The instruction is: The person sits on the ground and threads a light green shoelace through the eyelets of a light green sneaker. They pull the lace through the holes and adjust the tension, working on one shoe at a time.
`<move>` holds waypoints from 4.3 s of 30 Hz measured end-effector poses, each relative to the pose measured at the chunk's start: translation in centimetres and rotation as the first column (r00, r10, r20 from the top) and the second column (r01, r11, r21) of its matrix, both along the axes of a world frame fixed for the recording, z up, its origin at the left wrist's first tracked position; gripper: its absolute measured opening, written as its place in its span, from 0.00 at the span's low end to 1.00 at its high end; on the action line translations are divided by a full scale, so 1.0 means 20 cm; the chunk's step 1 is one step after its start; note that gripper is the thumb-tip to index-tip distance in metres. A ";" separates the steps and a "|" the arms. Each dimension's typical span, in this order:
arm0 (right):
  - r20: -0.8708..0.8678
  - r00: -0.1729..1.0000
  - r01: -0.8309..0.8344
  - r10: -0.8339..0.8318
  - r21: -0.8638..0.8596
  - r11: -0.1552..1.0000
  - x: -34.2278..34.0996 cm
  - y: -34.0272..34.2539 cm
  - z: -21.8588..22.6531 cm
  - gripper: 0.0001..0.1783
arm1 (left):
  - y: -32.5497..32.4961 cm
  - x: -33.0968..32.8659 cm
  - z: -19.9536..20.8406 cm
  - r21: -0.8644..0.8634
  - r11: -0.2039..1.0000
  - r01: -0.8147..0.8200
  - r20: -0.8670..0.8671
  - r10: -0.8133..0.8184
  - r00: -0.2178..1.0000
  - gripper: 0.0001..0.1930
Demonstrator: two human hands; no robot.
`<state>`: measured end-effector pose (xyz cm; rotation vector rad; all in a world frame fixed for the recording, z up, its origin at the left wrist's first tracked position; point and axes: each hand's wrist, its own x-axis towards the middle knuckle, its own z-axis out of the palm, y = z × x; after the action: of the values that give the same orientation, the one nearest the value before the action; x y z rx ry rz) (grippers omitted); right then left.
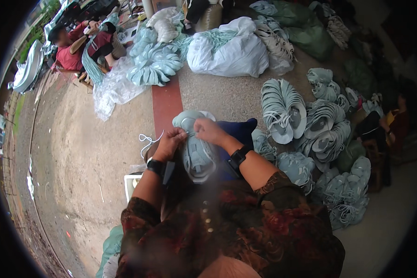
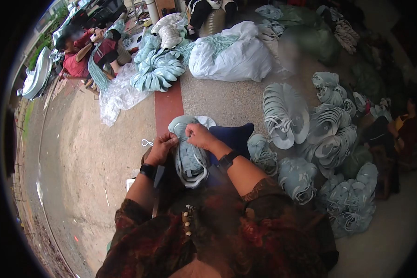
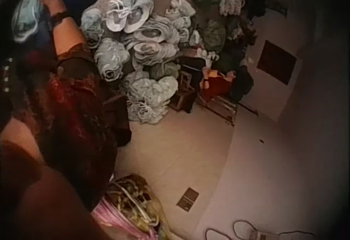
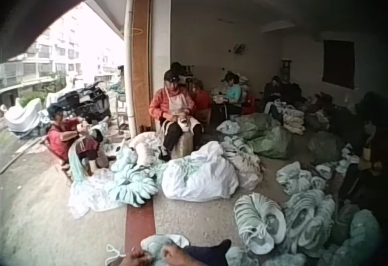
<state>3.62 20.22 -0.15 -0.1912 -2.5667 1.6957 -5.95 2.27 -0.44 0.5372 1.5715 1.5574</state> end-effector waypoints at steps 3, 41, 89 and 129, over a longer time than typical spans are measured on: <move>0.037 0.999 -0.011 0.010 0.033 0.999 -0.01 -0.01 -0.01 0.09 | 0.09 0.09 0.03 -0.051 0.999 -0.009 -0.273 -0.006 0.962 0.07; 0.171 0.984 -0.098 0.047 0.301 0.949 -0.15 -0.02 -0.04 0.12 | 0.09 -0.04 0.03 -0.539 0.833 -0.126 -0.698 -0.357 0.621 0.09; 0.011 0.994 0.105 -0.108 0.168 0.980 -0.03 -0.03 -0.07 0.05 | 0.12 0.16 0.04 -0.198 0.972 -0.127 -0.963 -0.168 0.212 0.02; -0.250 0.860 -0.256 0.444 0.542 0.800 -0.05 0.07 0.01 0.06 | -0.12 0.05 0.06 -0.165 0.985 -0.058 -0.670 -0.069 0.739 0.05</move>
<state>2.71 21.55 0.13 0.6180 -2.7289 0.9416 -4.92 -0.03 0.67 1.0952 2.2204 1.2492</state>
